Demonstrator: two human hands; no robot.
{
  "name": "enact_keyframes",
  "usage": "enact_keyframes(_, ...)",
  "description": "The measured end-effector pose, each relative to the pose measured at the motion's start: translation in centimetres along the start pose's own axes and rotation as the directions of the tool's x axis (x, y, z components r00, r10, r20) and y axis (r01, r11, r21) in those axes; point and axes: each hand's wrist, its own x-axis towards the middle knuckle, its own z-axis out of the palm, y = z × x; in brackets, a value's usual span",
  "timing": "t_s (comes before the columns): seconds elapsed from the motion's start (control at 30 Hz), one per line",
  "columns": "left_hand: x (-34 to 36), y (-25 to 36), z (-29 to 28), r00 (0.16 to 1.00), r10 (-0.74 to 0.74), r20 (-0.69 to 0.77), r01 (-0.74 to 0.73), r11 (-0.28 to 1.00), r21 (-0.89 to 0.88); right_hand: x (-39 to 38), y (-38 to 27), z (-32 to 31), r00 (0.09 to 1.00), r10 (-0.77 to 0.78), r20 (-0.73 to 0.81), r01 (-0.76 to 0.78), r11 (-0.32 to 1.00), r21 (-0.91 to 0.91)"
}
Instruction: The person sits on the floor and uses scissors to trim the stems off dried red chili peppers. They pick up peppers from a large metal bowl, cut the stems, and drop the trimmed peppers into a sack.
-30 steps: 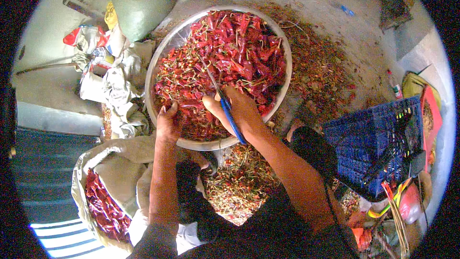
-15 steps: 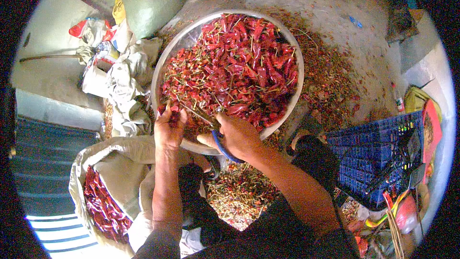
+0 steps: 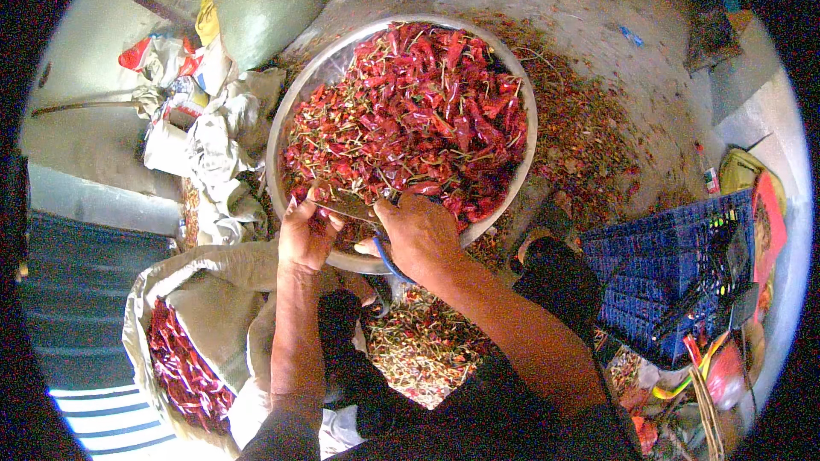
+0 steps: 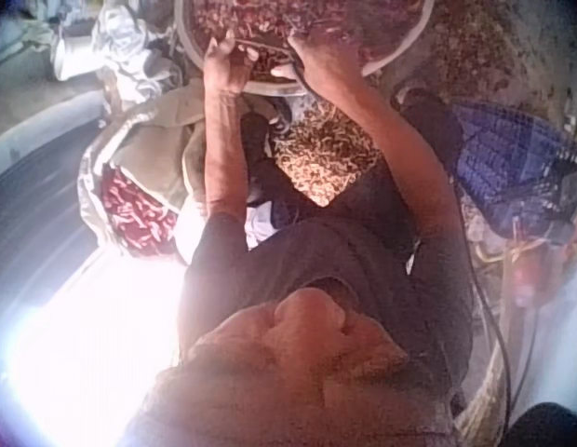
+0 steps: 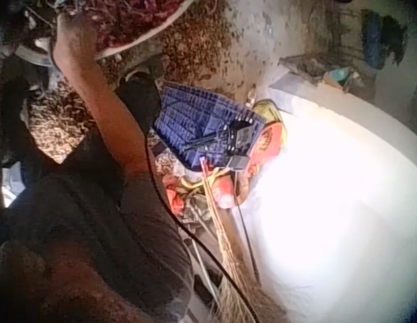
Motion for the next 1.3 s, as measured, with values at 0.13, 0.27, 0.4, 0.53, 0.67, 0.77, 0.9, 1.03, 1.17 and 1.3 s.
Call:
enact_keyframes(0.13,0.1,-0.3,0.5,0.978,-0.043,0.202,0.035,0.998,0.044,-0.3,0.7,0.1,0.998,0.001,-0.065,0.001,1.000,0.028)
enact_keyframes(0.27,-0.1,-1.0,0.6,0.981,-0.009,0.195,-0.017,0.991,0.135,-0.5,0.9,-0.8,0.998,0.048,-0.031,-0.046,0.996,0.074)
enact_keyframes(0.4,0.2,-1.1,0.3,0.991,0.021,0.130,-0.047,0.979,0.197,-0.3,1.0,-1.2,0.994,0.100,-0.040,-0.092,0.982,0.165)
enact_keyframes(0.53,-0.2,-1.6,1.7,0.999,0.032,0.029,-0.039,0.957,0.286,-0.1,0.8,-1.6,0.993,0.053,-0.106,-0.036,0.986,0.160)
enact_keyframes(0.67,-0.3,-1.5,0.8,0.999,0.026,0.044,-0.039,0.947,0.320,-0.1,0.7,-1.0,0.995,0.029,-0.094,-0.026,0.999,0.029)
enact_keyframes(0.77,-0.2,-1.0,0.3,0.995,0.033,0.091,-0.062,0.941,0.333,0.0,0.6,-1.3,0.993,-0.003,-0.119,0.004,1.000,0.009)
enact_keyframes(0.9,-0.5,-1.2,1.4,0.994,0.100,0.051,-0.111,0.913,0.394,-0.2,1.2,-0.9,0.997,-0.021,-0.070,0.018,0.999,-0.037)
enact_keyframes(1.03,-0.2,-1.2,0.8,0.994,0.066,0.083,-0.090,0.939,0.331,-0.3,1.0,-0.7,0.997,-0.012,-0.081,0.014,1.000,0.017)
enact_keyframes(1.17,-0.4,-1.1,0.8,0.997,-0.012,0.079,-0.011,0.961,0.278,0.2,0.6,-1.3,0.996,0.057,-0.063,-0.053,0.996,0.067)
enact_keyframes(1.3,-0.7,-1.1,1.2,0.994,-0.033,0.103,0.003,0.961,0.278,0.0,1.0,-0.9,0.999,-0.012,-0.050,0.011,1.000,-0.007)
